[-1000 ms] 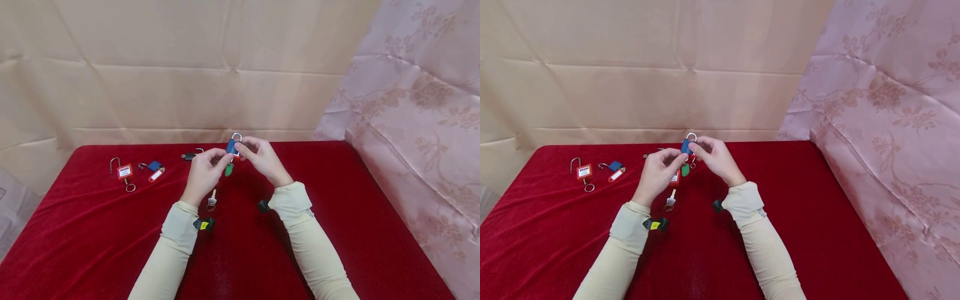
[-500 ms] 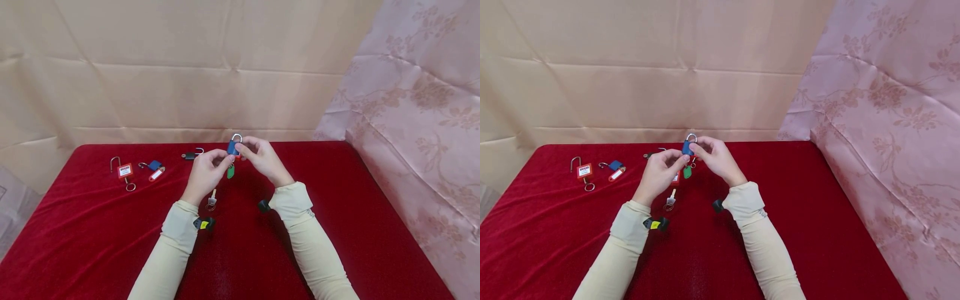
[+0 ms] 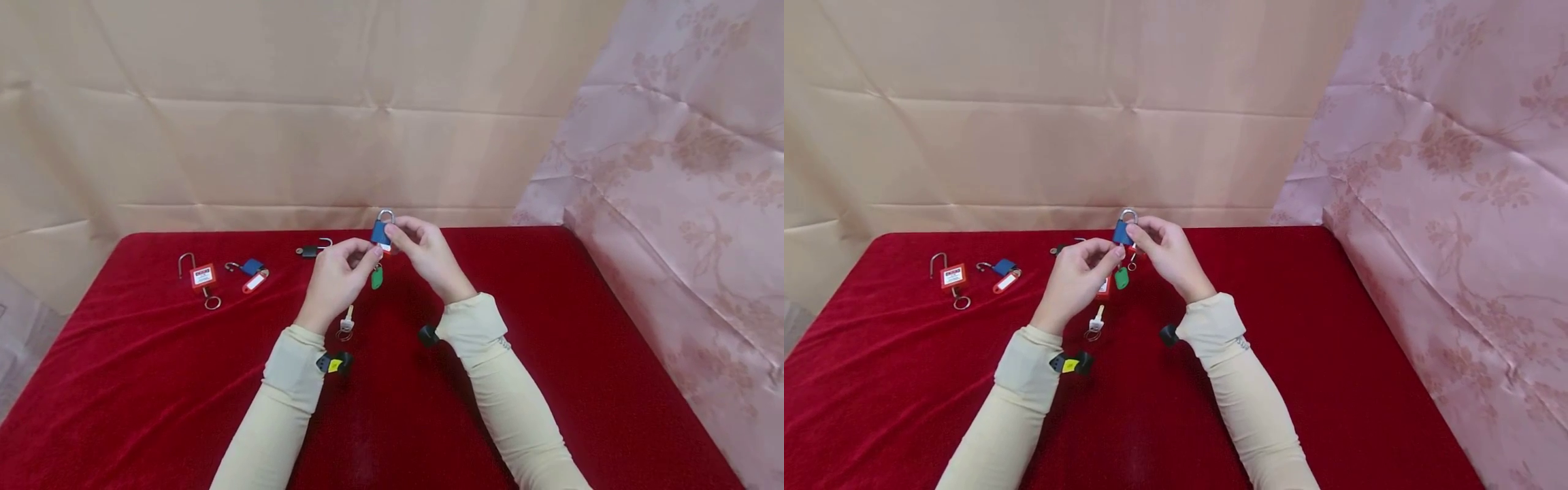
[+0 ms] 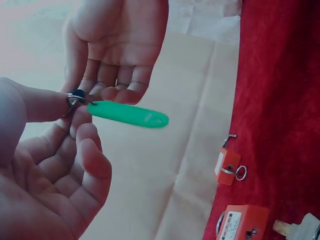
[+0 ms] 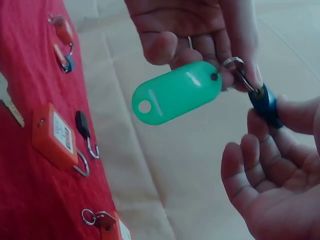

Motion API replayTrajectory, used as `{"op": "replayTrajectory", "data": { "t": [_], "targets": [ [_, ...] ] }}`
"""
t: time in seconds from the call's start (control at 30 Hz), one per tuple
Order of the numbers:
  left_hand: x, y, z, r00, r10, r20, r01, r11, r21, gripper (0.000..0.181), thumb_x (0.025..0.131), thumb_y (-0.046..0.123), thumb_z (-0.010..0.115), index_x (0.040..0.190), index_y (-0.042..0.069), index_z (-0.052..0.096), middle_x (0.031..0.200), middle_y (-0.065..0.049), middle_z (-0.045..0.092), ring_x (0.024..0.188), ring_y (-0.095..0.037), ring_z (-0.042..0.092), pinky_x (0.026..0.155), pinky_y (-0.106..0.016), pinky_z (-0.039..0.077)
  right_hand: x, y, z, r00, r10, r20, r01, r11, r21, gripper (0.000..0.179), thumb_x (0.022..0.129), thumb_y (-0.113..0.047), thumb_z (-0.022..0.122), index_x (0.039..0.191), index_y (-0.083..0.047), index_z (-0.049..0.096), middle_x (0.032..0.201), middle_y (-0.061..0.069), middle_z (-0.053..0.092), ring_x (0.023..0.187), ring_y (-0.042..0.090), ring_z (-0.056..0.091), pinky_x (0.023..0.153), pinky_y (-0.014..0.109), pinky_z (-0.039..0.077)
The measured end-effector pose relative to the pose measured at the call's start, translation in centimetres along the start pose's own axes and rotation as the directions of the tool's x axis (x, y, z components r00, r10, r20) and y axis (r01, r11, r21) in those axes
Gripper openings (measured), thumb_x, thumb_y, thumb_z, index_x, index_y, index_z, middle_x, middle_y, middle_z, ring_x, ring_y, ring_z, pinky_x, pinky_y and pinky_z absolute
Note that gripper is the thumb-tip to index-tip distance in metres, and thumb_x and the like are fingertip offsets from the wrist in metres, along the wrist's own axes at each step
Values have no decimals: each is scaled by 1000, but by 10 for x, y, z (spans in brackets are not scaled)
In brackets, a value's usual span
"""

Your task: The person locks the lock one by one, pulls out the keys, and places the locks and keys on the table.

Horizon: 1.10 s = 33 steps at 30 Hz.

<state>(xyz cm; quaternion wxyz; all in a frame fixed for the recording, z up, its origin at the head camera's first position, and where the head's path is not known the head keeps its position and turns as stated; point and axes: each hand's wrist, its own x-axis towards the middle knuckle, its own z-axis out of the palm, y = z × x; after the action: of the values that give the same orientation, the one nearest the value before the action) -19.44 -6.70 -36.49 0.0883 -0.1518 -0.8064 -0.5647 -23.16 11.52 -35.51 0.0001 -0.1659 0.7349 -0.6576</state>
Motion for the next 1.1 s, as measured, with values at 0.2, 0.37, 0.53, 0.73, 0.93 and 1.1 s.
{"op": "replayTrajectory", "data": {
  "t": [0.2, 0.37, 0.53, 0.73, 0.93, 1.1],
  "targets": [
    [-1, 4, -6, 1000, -2, 29, 0, 997, 72, 15, 94, 21, 72, 99, 8, 76, 82, -1, 72, 69, -20, 60, 66, -34, 50, 2, -4, -11, 978, 8, -207, 19, 991, 130, 27, 104, -18, 60, 116, 6, 65, 101, 20, 65, 80, 18, 60, 81, 28, 53],
    [-3, 5, -10, 1000, -9, 6, 9, 1000, 21, 19, 95, 22, 72, 104, 7, 76, 89, -3, 73, 75, -21, 62, 71, -34, 52, 0, -8, -13, 986, 6, -169, 8, 997, 83, 31, 102, -21, 63, 119, 5, 65, 97, 9, 67, 83, 25, 62, 85, 33, 53],
    [-4, 3, -12, 999, -36, 17, 36, 999, -11, 22, 95, 26, 73, 108, 9, 75, 90, -2, 73, 73, -21, 62, 69, -33, 53, -3, -11, -10, 990, 18, -137, -12, 999, 49, 32, 101, -22, 65, 122, 1, 67, 97, 9, 68, 89, 37, 61, 87, 36, 53],
    [-2, 0, -8, 999, -30, 38, 31, 999, -39, 21, 95, 23, 73, 109, 8, 73, 92, -2, 73, 74, -20, 65, 70, -34, 55, -4, -12, -12, 994, 19, -108, -14, 999, 45, 30, 101, -19, 65, 123, 1, 66, 101, 15, 67, 86, 26, 62, 91, 41, 52],
    [-1, -1, -5, 993, -32, 110, 34, 999, -17, 16, 94, 19, 73, 104, 7, 72, 89, -2, 73, 74, -21, 65, 68, -35, 52, -5, -10, -15, 998, 19, -54, -17, 999, 30, 31, 100, -20, 65, 124, 0, 66, 104, 10, 68, 93, 25, 63, 98, 51, 48],
    [-3, -1, -6, 966, -100, 239, 92, 995, 41, 17, 95, 21, 73, 107, 10, 70, 94, -1, 71, 81, -24, 65, 70, -37, 52, -4, -9, -14, 999, 20, -24, -20, 1000, 11, 31, 101, -18, 65, 126, 0, 65, 108, 10, 68, 96, 26, 63, 97, 46, 50]
  ]
}}
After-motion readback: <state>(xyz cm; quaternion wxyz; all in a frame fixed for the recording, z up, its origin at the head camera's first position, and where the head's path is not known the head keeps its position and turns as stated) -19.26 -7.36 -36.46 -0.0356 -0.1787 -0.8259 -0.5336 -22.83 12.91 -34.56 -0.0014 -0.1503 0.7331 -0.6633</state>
